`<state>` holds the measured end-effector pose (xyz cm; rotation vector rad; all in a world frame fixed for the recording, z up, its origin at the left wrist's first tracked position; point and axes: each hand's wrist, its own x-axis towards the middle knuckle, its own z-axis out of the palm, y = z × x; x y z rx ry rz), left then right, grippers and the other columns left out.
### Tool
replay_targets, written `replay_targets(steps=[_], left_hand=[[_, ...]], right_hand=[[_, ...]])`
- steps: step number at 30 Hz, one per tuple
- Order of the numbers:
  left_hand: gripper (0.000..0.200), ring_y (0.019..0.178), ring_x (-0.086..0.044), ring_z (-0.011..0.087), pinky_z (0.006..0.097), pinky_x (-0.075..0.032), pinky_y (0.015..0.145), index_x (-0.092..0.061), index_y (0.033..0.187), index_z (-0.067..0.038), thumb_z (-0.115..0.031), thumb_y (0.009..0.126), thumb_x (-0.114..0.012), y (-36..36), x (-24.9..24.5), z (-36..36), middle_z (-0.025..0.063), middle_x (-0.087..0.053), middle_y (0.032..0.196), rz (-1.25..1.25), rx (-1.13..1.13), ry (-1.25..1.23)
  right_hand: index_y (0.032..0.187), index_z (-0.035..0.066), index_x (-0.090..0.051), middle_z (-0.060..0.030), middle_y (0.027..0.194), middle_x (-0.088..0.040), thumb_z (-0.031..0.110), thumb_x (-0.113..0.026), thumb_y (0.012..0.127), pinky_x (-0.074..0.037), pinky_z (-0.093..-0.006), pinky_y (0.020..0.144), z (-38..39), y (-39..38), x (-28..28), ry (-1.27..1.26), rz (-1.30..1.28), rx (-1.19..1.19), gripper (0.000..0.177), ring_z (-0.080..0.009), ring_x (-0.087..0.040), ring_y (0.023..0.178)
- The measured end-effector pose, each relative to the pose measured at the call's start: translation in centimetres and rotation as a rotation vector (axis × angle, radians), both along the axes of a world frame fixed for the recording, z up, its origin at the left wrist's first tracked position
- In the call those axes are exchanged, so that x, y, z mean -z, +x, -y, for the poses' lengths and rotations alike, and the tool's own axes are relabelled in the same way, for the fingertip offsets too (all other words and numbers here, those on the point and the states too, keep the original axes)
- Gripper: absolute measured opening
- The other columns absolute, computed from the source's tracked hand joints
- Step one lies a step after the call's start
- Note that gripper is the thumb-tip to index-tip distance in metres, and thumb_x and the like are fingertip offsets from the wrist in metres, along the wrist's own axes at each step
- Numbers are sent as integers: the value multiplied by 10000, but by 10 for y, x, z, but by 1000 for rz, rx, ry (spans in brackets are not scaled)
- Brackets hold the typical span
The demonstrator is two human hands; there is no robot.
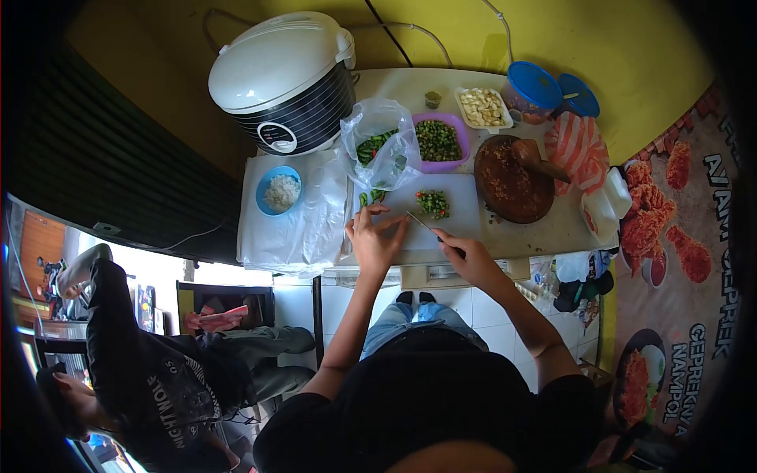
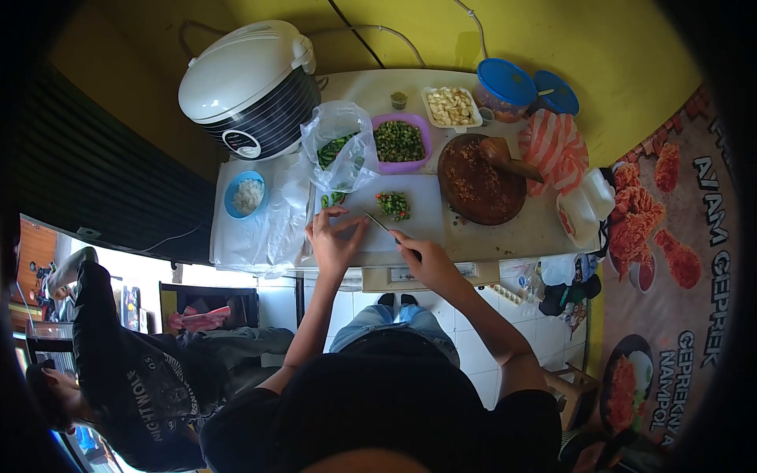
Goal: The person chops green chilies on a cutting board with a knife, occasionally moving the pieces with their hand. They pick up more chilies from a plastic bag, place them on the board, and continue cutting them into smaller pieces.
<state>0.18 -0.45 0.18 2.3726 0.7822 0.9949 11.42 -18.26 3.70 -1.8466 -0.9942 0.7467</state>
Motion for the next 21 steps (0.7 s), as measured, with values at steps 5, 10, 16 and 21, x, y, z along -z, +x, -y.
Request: replay_targets(steps=[5,10,16,21], left_hand=[[132,1010,-586,190,381,-322,911,-799,836,-186,-285,750,-803,0,1,0,-2,-617,1045,4,-4,-11],[145,1040,-571,195,388,-325,951,-802,847,-186,-297,753,-804,1,-1,0,-2,-621,1066,-44,-4,-25],[114,1067,-562,199,406,-322,932,-797,893,-221,-282,807,-754,11,-5,5,-13,-612,1092,-75,67,23],[122,1049,-573,197,406,-332,934,-795,924,-226,-263,818,-745,2,-7,-2,-5,-624,1105,-52,26,-41]], right_hand=[[1346,67,-573,-35,635,-404,146,-542,998,-371,-259,566,18,5,9,11,-18,-1,359,-86,-346,604],[1357,67,-559,-74,780,-585,166,-544,1004,-435,-253,666,17,5,10,87,-23,11,367,-71,-405,678],[1371,71,-544,-100,874,-632,170,-538,1010,-455,-252,730,18,4,4,84,-40,37,374,-68,-422,716],[1372,81,-548,-71,733,-536,180,-529,1014,-432,-264,665,17,6,5,71,-39,18,371,-85,-386,655]])
